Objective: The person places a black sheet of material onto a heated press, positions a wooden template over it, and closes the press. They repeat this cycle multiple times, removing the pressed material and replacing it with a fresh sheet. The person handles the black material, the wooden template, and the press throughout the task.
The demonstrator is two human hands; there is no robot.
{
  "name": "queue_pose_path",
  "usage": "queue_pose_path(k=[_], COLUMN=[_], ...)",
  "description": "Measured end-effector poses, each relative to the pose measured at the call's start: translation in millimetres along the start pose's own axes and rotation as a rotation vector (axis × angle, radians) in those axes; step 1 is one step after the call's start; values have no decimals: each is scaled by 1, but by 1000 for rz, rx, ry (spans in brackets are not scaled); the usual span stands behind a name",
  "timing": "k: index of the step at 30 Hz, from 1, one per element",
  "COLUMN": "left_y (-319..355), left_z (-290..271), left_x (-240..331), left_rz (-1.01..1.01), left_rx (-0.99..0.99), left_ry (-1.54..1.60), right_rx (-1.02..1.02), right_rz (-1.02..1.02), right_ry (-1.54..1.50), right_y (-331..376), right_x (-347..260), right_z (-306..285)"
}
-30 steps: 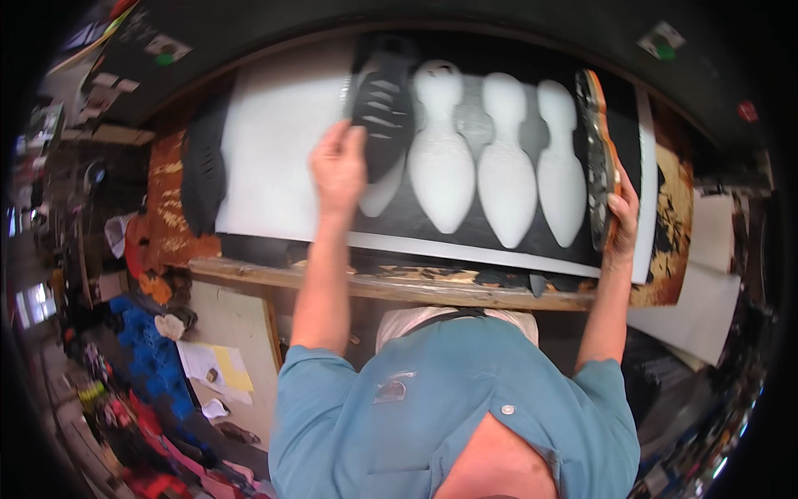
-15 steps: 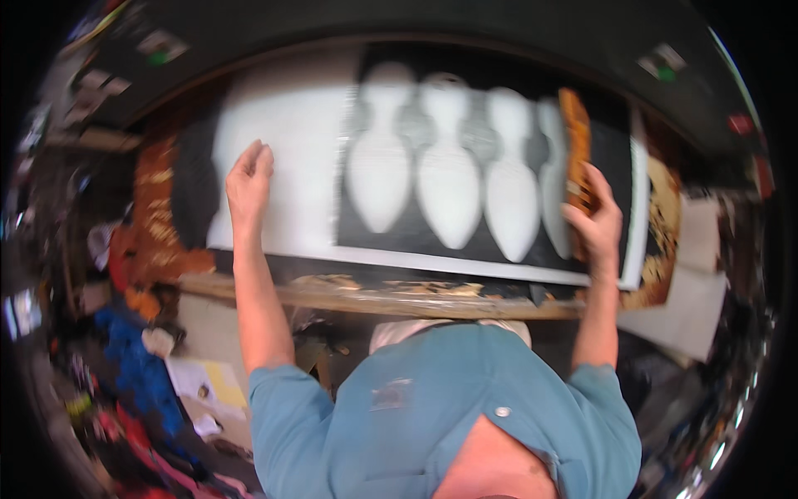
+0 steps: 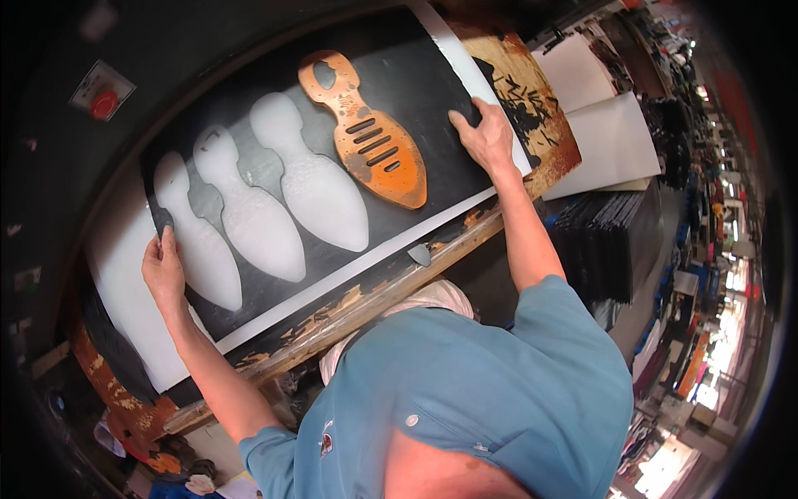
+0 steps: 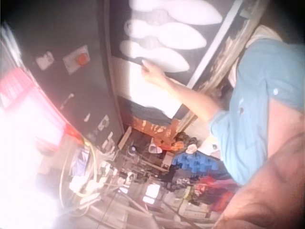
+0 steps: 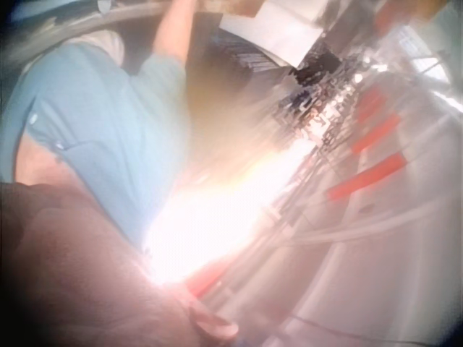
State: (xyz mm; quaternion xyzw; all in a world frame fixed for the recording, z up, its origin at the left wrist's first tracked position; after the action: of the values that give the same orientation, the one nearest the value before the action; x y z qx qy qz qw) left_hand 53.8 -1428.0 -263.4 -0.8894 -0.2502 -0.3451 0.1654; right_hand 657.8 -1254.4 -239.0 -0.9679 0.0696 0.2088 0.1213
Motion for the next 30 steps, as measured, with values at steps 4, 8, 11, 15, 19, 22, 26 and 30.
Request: queue_pose_path(k=[4,8,11,15,19,22,26,30], left_y=[-10,-7,-17,-35,-45,-50,-29,36], left_z=[0,-39,-66,-93,-109,-105,-78,19], left_x=[-21,-59,-83,-109,-144,-140,-30,111], left_rz=[-284,-303,-243,-234,-308,-246,172,442], left_rx=[-51,40,49,110,154,23,68,-29], left_ry=[403,575,569,490,266,-28,-700,13], right_rx=[36,133,19,-1,48,30,14,86], right_rz=[40,-51,133,161,66,101,108,-142], right_ry=[-20,-64,-153,-321,-402,-413,-515,-446], right_y=[-5,-12,-17,-14,-4,-4,-8,21], right_x=[-6,-16,-9,-18,-36,-36,-35,-64], right_z=[1,-1,9,19,34,47,39,2])
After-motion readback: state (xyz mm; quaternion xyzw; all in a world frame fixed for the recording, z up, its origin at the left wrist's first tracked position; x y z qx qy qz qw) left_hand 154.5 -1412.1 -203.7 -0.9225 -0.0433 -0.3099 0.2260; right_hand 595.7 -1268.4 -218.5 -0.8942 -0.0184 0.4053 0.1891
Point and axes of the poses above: each hand's wrist, its own y-axis away from the middle knuckle, its own z-axis out of the palm, x = y × z, the point moved 5 cm from there along -y, towards the middle knuckle, and after that the axes turned 8 degrees about z, right-handed, at the moved point
